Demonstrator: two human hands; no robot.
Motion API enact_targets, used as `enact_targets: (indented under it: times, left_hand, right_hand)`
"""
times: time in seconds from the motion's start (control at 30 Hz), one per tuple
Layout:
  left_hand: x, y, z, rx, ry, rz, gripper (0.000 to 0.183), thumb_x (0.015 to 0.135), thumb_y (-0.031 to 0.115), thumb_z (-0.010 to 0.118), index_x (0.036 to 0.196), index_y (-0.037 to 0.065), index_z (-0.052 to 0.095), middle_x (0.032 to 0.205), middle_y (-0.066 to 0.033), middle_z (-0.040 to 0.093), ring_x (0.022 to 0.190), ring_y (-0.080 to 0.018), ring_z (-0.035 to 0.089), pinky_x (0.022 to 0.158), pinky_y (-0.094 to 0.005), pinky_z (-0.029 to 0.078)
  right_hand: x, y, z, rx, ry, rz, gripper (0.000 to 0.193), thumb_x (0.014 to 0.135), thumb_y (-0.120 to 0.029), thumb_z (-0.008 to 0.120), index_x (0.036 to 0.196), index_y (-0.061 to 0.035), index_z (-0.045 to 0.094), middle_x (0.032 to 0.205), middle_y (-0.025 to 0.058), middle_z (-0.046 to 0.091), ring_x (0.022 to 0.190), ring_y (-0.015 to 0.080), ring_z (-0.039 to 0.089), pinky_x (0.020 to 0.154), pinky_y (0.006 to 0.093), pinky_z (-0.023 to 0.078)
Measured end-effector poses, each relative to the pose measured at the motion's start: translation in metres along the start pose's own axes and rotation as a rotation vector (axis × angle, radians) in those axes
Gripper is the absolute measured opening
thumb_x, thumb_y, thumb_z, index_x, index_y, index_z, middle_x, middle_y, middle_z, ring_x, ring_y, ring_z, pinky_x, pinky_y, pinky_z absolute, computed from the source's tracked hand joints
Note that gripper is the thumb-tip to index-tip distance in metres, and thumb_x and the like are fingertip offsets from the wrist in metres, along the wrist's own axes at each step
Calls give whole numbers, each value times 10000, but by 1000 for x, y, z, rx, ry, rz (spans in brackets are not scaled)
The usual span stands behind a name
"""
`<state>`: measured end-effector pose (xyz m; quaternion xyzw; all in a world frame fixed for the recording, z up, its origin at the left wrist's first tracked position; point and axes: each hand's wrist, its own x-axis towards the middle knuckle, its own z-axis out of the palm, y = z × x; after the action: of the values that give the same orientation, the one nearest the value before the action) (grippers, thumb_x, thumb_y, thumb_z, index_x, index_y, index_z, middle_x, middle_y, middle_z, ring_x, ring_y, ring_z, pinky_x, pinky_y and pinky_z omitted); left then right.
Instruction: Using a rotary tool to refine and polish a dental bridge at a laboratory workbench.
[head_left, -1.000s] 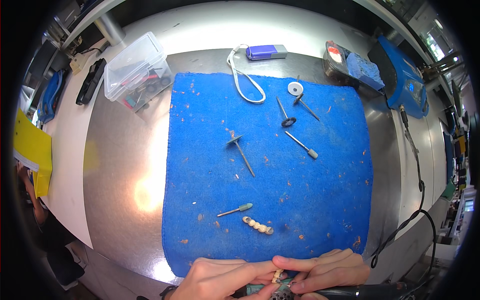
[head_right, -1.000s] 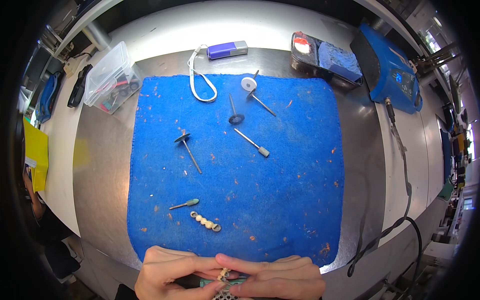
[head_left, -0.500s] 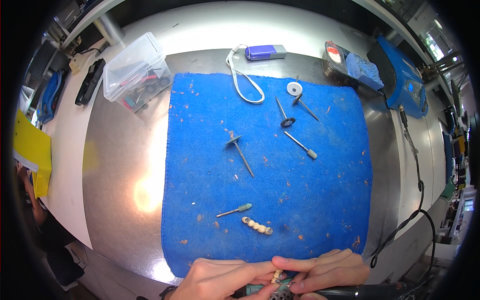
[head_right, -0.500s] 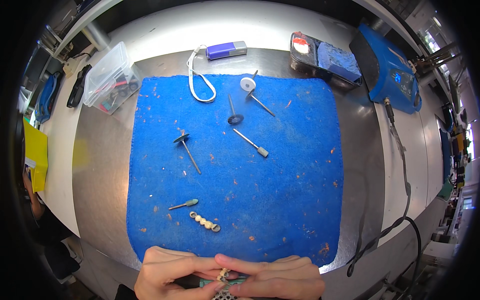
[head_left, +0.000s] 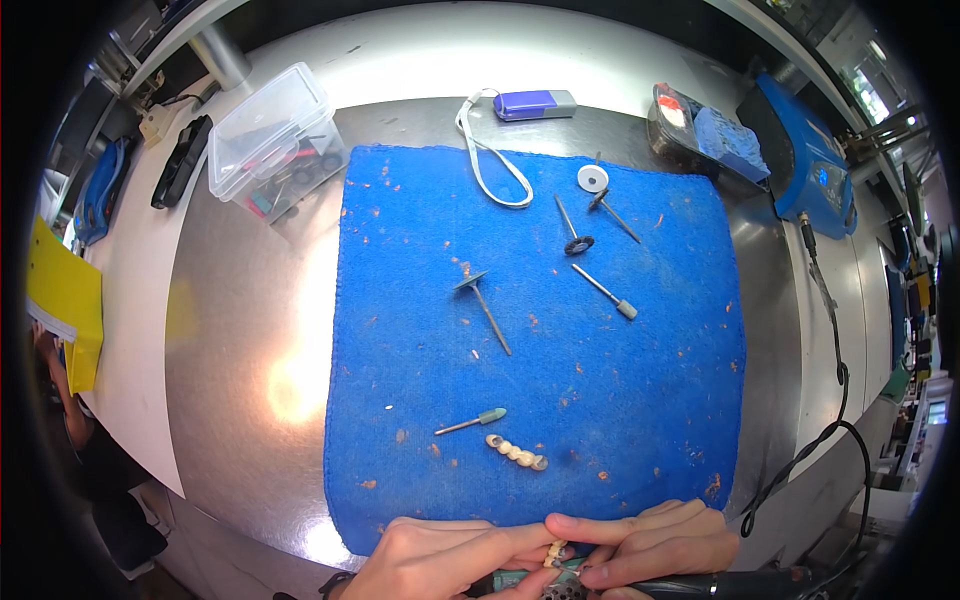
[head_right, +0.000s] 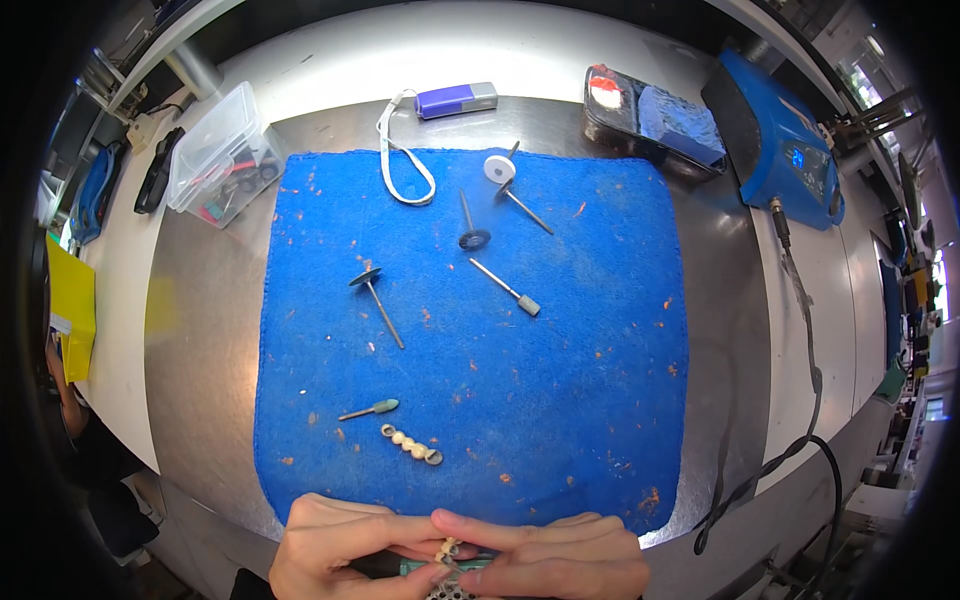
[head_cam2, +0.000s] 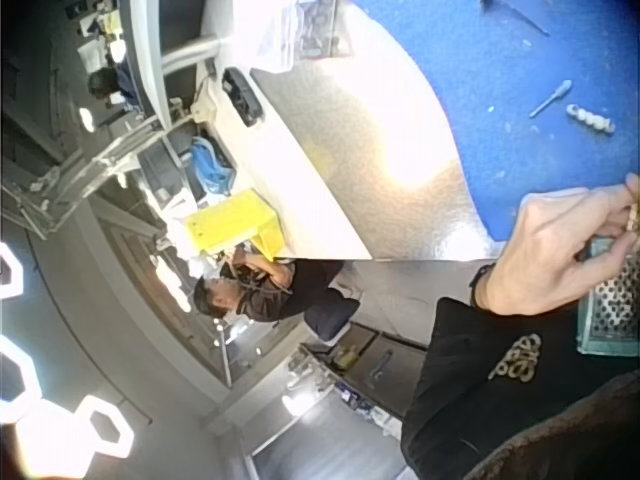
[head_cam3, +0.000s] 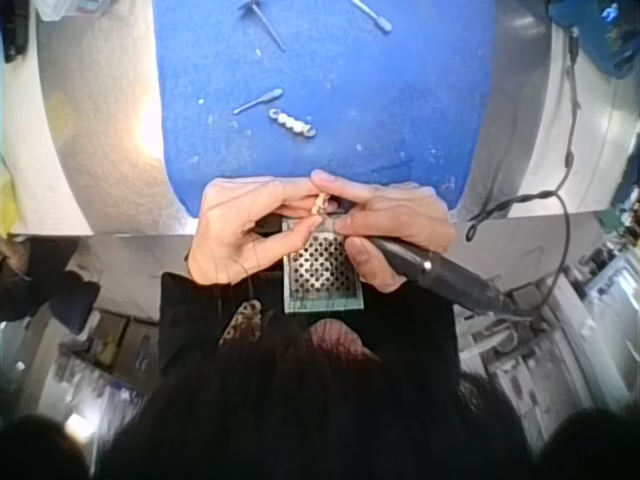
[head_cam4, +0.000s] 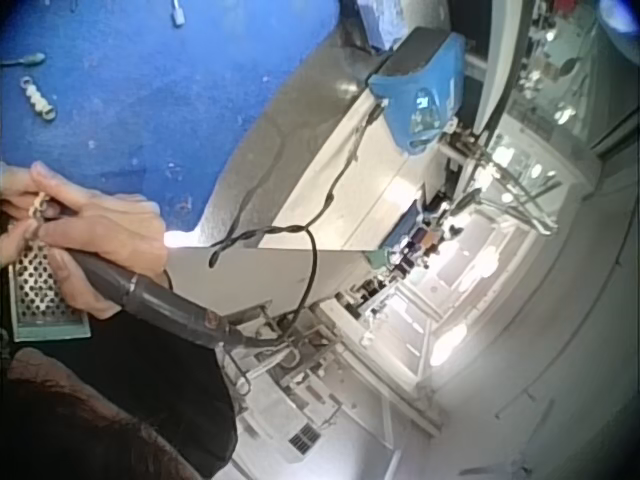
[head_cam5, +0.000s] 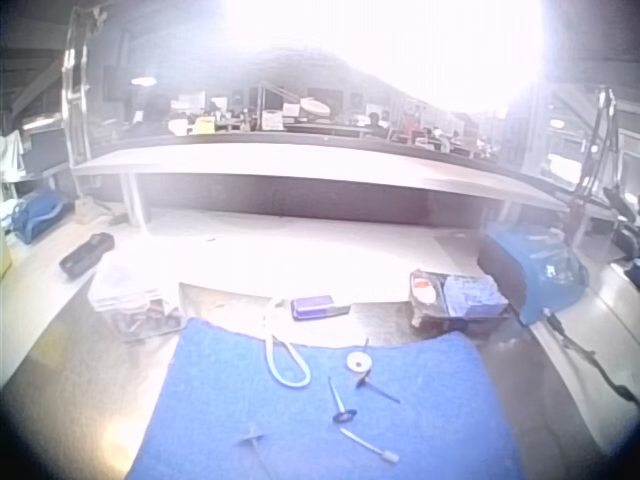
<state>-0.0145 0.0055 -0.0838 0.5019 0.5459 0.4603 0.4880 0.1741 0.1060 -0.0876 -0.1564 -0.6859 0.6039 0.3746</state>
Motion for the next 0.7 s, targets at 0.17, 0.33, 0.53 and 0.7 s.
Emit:
enact_targets:
  times: [0.17, 0.33, 0.53, 0.7]
  left_hand:
    - [3, 1, 2, 50, 51, -45, 321, 779, -23, 812, 1086, -89, 746, 847, -186, 772, 760, -235, 776, 651, -266, 595]
    - [3, 4, 2, 57, 47, -43, 324, 784, -19, 813, 1092, -91, 744, 853, -188, 772, 763, -239, 777, 659, -276, 600]
    - [4, 2, 1, 64, 44, -33, 321, 780, -22, 814, 1085, -92, 745, 854, -190, 772, 771, -240, 777, 664, -277, 601]
    - [1, 4, -3, 19, -25, -10, 320, 842, -39, 751, 1154, -81, 689, 939, -174, 752, 831, -224, 765, 730, -293, 607]
  right_hand:
    - [-1, 0, 1, -1, -1, 10, 175, 904, -93, 700, 904, 80, 673, 743, 258, 714, 851, 364, 774, 710, 363, 622]
    - [-1, 0, 0, 8, 6, 17, 169, 901, -86, 702, 911, 80, 672, 749, 262, 714, 837, 356, 775, 717, 361, 621]
    - [1, -1, -2, 26, -20, 38, 164, 901, -79, 701, 933, 79, 670, 802, 297, 719, 812, 343, 776, 701, 355, 618]
    - [1, -1, 0, 6, -10, 13, 164, 903, -81, 701, 938, 76, 670, 782, 284, 716, 821, 352, 776, 700, 360, 619]
